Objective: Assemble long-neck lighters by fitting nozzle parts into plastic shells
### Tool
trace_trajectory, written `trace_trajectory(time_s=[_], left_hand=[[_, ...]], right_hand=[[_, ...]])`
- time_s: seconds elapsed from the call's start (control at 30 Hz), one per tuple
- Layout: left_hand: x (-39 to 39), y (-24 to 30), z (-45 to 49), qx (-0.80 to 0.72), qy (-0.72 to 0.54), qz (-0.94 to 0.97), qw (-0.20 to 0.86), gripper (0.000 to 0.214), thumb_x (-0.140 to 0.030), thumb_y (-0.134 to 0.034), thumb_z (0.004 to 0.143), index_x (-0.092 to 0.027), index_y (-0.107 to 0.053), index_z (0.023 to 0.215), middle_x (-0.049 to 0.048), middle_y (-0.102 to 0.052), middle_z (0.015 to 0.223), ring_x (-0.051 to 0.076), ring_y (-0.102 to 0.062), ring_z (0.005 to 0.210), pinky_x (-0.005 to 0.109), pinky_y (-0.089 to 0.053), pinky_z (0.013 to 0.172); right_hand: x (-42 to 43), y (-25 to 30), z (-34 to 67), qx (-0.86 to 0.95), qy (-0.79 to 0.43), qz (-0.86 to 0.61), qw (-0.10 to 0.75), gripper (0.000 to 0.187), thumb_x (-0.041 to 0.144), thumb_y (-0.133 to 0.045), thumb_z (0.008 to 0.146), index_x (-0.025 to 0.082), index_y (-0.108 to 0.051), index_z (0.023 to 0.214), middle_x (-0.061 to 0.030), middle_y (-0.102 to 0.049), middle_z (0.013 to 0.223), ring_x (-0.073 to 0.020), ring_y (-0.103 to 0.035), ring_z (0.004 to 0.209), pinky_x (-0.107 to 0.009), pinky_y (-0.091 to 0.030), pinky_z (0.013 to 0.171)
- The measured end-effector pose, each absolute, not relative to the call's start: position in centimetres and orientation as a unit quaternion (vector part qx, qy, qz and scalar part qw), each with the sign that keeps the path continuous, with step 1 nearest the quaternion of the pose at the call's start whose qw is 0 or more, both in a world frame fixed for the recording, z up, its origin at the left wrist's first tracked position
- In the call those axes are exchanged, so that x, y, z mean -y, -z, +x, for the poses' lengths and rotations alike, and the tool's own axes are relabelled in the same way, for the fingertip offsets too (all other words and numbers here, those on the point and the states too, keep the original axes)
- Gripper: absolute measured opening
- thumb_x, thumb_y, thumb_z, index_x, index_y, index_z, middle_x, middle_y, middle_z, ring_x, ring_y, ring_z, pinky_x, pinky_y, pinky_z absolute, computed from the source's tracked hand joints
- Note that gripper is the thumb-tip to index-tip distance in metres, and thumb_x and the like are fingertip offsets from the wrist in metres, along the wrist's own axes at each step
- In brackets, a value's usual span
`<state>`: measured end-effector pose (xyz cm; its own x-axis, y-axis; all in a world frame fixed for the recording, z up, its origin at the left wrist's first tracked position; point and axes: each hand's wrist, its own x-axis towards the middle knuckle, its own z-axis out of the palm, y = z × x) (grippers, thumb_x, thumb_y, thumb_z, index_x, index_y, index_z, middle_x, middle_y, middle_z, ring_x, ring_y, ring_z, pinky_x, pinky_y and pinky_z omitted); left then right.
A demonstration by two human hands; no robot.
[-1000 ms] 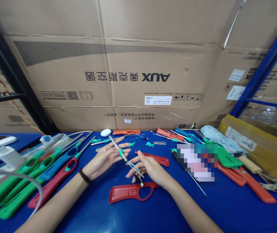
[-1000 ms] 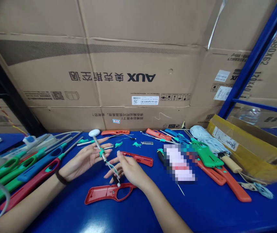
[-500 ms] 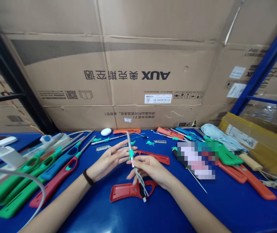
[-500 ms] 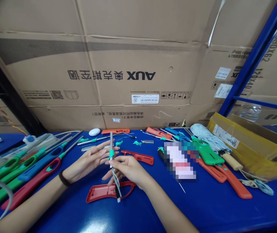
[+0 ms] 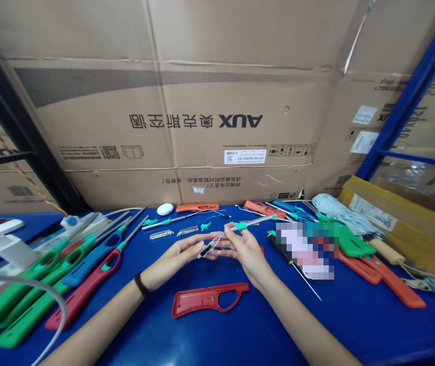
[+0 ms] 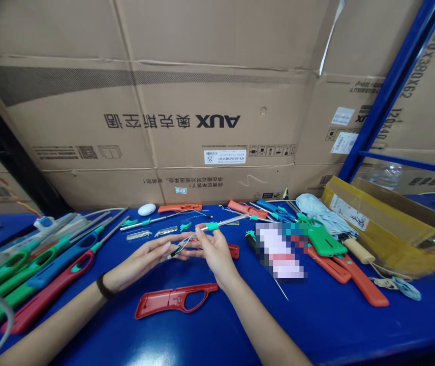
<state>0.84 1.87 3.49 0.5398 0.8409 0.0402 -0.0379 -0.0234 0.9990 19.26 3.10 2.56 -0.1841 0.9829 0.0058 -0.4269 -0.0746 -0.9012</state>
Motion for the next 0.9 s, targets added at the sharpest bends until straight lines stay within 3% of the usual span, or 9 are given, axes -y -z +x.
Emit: trace_trajectory(time_s=[0.17, 0.27, 0.33, 0.4, 0.5, 0.57, 0.63, 0.77, 0.9], left_hand=[[-2.0, -3.5, 0.9, -0.321, -0.339, 0.689, 0.554, 0.048, -0.036, -0.058, 0.086, -0.022, -0.047, 0.131, 0.0094, -0.058, 0.128, 0.025, -0.057, 0.112, 0.043, -0.037, 0.101], [-1.8, -3.5, 0.7, -0.346, -0.335, 0.751, 0.451, 0.047, -0.041, -0.057, 0.085, -0.022, -0.049, 0.127, 0.0094, -0.052, 0.133, 0.026, -0.047, 0.122, 0.044, -0.034, 0.104], [-1.6, -3.3, 0.5, -0.370, -0.297, 0.805, 0.356, 0.055, -0.044, -0.065, 0.077, -0.023, -0.049, 0.126, 0.0092, -0.055, 0.129, 0.027, -0.047, 0.122, 0.048, -0.025, 0.109], [-1.4, -2.9, 0.4, -0.388, -0.252, 0.845, 0.267, 0.067, -0.048, -0.072, 0.068, -0.024, -0.047, 0.126, 0.0083, -0.056, 0.127, 0.029, -0.048, 0.121, 0.054, -0.008, 0.112], [-1.7, -2.1, 0.5, -0.406, -0.248, 0.859, 0.189, 0.055, -0.049, -0.065, 0.075, -0.026, -0.049, 0.121, 0.0072, -0.055, 0.128, 0.028, -0.044, 0.124, 0.056, 0.008, 0.110], [-2.5, -1.6, 0.8, -0.423, -0.275, 0.847, 0.166, 0.036, -0.044, -0.053, 0.086, -0.026, -0.052, 0.117, 0.0069, -0.055, 0.128, 0.026, -0.042, 0.126, 0.055, 0.006, 0.110], [-3.5, -1.4, 1.4, -0.426, -0.288, 0.844, 0.151, 0.031, -0.040, -0.048, 0.089, -0.026, -0.052, 0.117, 0.0069, -0.055, 0.128, 0.025, -0.042, 0.125, 0.055, 0.006, 0.110], [-5.1, -1.3, 3.6, -0.381, -0.251, 0.873, 0.173, 0.038, -0.044, -0.057, 0.084, -0.029, -0.055, 0.118, 0.0052, -0.061, 0.118, 0.025, -0.050, 0.116, 0.056, 0.009, 0.109], [-5.1, -1.1, 5.2, -0.360, -0.252, 0.880, 0.181, 0.020, -0.041, -0.058, 0.084, -0.027, -0.066, 0.096, 0.0025, -0.064, 0.107, 0.022, -0.056, 0.107, 0.055, 0.011, 0.109]], right_hand=[[-2.8, -2.8, 19.3, 0.420, -0.646, -0.333, 0.544, 0.040, 0.042, -0.070, 0.072, 0.018, -0.052, 0.098, -0.0062, -0.072, 0.088, -0.0157, -0.070, 0.073, -0.023, -0.057, 0.060], [-2.8, -3.0, 19.3, 0.422, -0.646, -0.325, 0.546, 0.039, 0.042, -0.070, 0.072, 0.018, -0.052, 0.097, -0.0055, -0.072, 0.084, -0.0163, -0.070, 0.071, -0.024, -0.057, 0.059], [-3.0, -3.2, 19.5, 0.421, -0.635, -0.320, 0.563, 0.038, 0.042, -0.070, 0.072, 0.018, -0.052, 0.095, -0.0056, -0.073, 0.084, -0.0169, -0.070, 0.070, -0.024, -0.057, 0.058], [-3.4, -3.6, 20.2, 0.417, -0.605, -0.318, 0.599, 0.038, 0.043, -0.070, 0.072, 0.019, -0.051, 0.095, -0.0063, -0.073, 0.087, -0.0176, -0.070, 0.073, -0.024, -0.057, 0.057], [-4.3, -4.3, 21.6, 0.403, -0.528, -0.320, 0.675, 0.040, 0.044, -0.070, 0.071, 0.019, -0.051, 0.095, -0.0067, -0.072, 0.091, -0.0186, -0.070, 0.078, -0.025, -0.057, 0.059], [-4.9, -4.5, 22.5, 0.389, -0.485, -0.328, 0.712, 0.041, 0.045, -0.070, 0.070, 0.020, -0.050, 0.095, -0.0055, -0.072, 0.090, -0.0190, -0.070, 0.077, -0.026, -0.057, 0.058], [-5.2, -4.5, 22.9, 0.381, -0.465, -0.341, 0.722, 0.042, 0.046, -0.070, 0.069, 0.021, -0.049, 0.095, -0.0043, -0.072, 0.086, -0.0194, -0.070, 0.074, -0.026, -0.057, 0.054], [-5.3, -3.9, 22.6, 0.399, -0.461, -0.362, 0.705, 0.040, 0.049, -0.066, 0.072, 0.020, -0.050, 0.094, -0.0054, -0.071, 0.089, -0.0183, -0.069, 0.072, -0.023, -0.056, 0.050], [-5.0, -3.7, 22.0, 0.436, -0.451, -0.370, 0.685, 0.041, 0.048, -0.067, 0.072, 0.019, -0.048, 0.094, -0.0058, -0.071, 0.086, -0.0178, -0.069, 0.068, -0.023, -0.055, 0.046]])
